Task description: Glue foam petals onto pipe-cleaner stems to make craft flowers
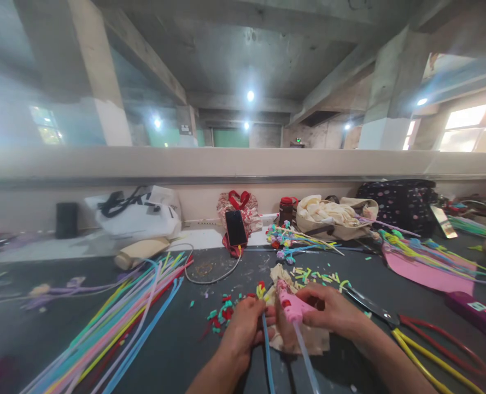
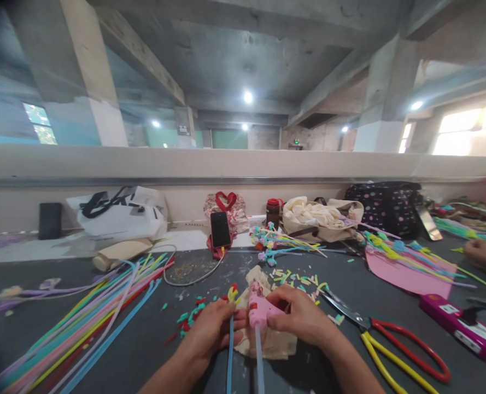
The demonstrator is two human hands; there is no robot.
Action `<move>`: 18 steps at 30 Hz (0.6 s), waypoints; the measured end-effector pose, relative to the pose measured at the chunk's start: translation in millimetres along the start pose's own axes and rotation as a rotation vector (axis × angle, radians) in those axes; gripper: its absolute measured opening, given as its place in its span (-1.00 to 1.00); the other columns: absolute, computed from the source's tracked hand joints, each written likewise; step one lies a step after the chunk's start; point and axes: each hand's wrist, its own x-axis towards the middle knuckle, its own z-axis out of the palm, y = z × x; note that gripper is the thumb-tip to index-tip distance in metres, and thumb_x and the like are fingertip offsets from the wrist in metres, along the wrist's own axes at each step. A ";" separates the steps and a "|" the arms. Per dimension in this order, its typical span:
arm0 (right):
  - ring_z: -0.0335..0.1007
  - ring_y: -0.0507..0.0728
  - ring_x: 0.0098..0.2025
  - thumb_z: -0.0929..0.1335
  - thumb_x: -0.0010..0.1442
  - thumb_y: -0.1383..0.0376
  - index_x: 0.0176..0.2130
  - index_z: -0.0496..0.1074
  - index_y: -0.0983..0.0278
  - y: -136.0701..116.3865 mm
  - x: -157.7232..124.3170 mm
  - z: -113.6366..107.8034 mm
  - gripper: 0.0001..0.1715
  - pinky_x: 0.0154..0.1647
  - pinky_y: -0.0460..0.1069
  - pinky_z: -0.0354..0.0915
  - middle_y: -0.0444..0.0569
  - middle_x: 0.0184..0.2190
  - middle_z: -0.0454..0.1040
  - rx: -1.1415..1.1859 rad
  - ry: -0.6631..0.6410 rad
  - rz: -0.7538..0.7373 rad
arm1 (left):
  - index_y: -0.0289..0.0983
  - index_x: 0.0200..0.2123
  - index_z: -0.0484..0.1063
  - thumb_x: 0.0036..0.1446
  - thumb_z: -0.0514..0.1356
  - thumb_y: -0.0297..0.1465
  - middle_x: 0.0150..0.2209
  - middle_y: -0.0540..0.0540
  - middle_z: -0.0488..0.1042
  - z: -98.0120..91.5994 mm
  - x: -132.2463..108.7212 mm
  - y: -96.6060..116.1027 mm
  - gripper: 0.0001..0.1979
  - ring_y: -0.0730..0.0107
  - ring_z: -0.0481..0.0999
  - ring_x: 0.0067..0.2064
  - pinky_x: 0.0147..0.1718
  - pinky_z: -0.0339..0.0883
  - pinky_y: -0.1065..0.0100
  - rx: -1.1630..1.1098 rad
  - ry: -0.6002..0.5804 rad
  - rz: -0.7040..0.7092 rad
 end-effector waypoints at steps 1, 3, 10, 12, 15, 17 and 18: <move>0.25 0.05 -0.41 0.35 -0.13 0.23 -0.32 0.44 0.31 1.9 0.8 -2.1 -0.69 -0.46 -0.12 0.11 -0.11 -0.43 0.39 0.114 -0.013 0.002 | -0.31 -0.47 0.25 -0.07 0.11 -0.42 -0.47 -0.15 0.49 0.0 0.5 -0.2 -0.92 0.39 0.48 -0.50 -0.50 0.34 0.34 0.006 -0.003 0.004; 0.24 0.03 -0.47 0.36 -0.15 0.19 -0.33 0.44 0.33 7.3 3.0 -5.2 -0.66 -0.50 -0.13 0.11 -0.12 -0.49 0.39 0.337 -0.021 0.030 | -0.30 -0.48 0.24 -0.08 0.12 -0.41 -0.47 -0.14 0.49 -0.1 0.7 -0.1 -0.91 0.41 0.47 -0.50 -0.51 0.34 0.36 0.012 -0.012 0.012; 0.25 -0.01 -0.67 0.37 -0.13 0.10 -0.48 0.45 0.42 18.7 6.2 -17.5 -0.61 -0.70 -0.16 0.13 -0.03 -0.65 0.42 0.843 0.061 0.154 | -0.28 -0.46 0.20 -0.10 0.15 -0.37 -0.48 -0.10 0.47 -3.3 3.4 0.2 -0.85 0.44 0.46 -0.52 -0.52 0.31 0.40 -0.004 -0.030 -0.011; 0.30 0.01 -0.63 0.38 -0.12 0.12 -0.44 0.46 0.41 15.6 2.9 -21.0 -0.64 -0.69 -0.16 0.19 -0.01 -0.61 0.45 0.988 0.152 0.172 | -0.27 -0.44 0.19 -0.10 0.16 -0.35 -0.47 -0.10 0.47 -3.9 4.2 0.0 -0.82 0.43 0.47 -0.50 -0.50 0.32 0.39 -0.017 -0.032 -0.017; 0.34 0.03 -0.55 0.36 -0.07 0.13 -0.39 0.45 0.39 7.7 -2.2 -20.9 -0.64 -0.61 -0.14 0.25 0.04 -0.51 0.47 1.088 0.243 0.153 | -0.28 -0.43 0.19 -0.07 0.14 -0.35 -0.46 -0.10 0.47 -3.2 3.1 0.4 -0.83 0.44 0.47 -0.48 -0.51 0.31 0.41 -0.043 -0.048 -0.014; 0.32 0.04 -0.55 0.34 -0.04 0.08 -0.37 0.44 0.39 2.8 -3.4 -16.0 -0.59 -0.62 -0.13 0.24 0.05 -0.51 0.46 1.052 0.244 0.083 | -0.28 -0.46 0.20 -0.07 0.14 -0.35 -0.46 -0.09 0.47 -2.7 1.0 1.5 -0.85 0.47 0.46 -0.49 -0.54 0.29 0.46 -0.067 -0.062 -0.008; 0.31 0.03 -0.57 0.32 -0.03 0.05 -0.37 0.44 0.39 1.0 -3.3 -12.2 -0.56 -0.63 -0.13 0.23 0.05 -0.52 0.45 1.007 0.232 0.048 | -0.29 -0.47 0.22 -0.07 0.14 -0.35 -0.48 -0.08 0.46 -2.8 -0.2 2.4 -0.85 0.50 0.44 -0.51 -0.57 0.26 0.50 -0.080 -0.068 -0.004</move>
